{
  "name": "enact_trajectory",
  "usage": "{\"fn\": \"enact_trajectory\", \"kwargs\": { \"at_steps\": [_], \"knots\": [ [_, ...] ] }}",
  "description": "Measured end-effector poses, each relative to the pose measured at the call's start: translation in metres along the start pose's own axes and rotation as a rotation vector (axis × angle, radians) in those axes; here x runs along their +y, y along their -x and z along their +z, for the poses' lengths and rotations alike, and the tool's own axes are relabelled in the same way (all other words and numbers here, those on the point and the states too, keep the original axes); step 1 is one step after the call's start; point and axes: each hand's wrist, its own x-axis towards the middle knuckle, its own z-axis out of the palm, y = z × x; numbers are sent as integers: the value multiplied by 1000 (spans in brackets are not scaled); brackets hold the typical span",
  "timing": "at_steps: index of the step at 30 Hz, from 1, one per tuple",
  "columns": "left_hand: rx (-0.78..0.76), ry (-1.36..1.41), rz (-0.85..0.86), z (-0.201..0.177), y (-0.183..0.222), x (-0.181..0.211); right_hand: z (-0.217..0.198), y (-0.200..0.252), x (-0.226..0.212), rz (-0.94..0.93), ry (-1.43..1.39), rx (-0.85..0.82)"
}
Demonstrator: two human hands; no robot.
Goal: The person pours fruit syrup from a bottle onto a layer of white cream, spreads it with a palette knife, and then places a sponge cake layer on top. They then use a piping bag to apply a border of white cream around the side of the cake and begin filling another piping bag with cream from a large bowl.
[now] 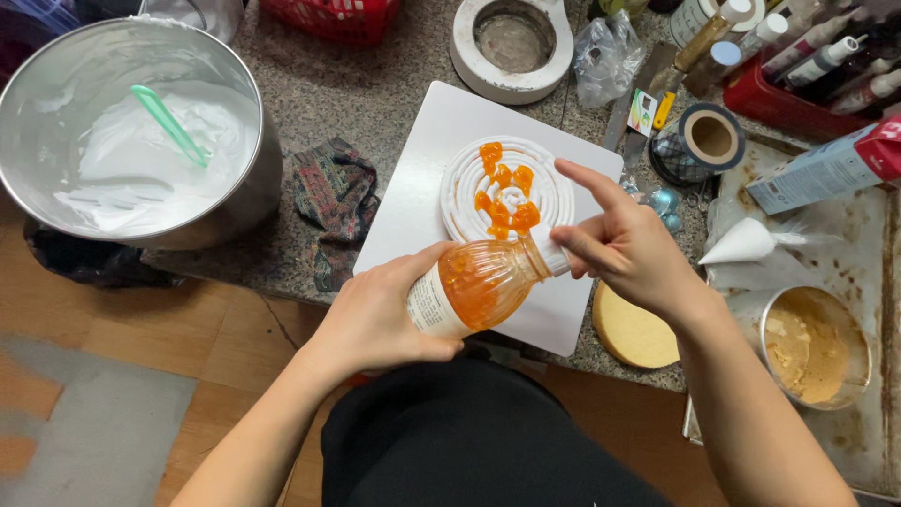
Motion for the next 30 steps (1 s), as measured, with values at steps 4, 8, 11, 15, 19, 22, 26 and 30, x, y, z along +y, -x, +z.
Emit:
{"fn": "enact_trajectory", "kwargs": {
  "at_steps": [4,8,11,15,19,22,26,30],
  "knots": [
    [16,11,3,-1,-3,-1,0,0,-5,32,79,44],
    [20,-37,23,-3,-4,-1,-3,10,-15,-435,14,-135],
    [14,-34,8,-2,-3,3,1,3,-5,130,-123,-57],
    [43,-15,26,-2,-4,6,-5,0,-3,-123,-107,-97],
    [26,-40,3,-5,-5,5,-12,8,-13,-355,-81,-154],
    [37,-61,28,-6,-5,4,-8,9,-12,-386,-91,-166],
    [25,-71,-18,-4,-5,10,-3,11,-4,-273,-39,-56],
    [27,-121,-36,-1,-7,21,-5,13,3,-61,7,-18]
  ]
}}
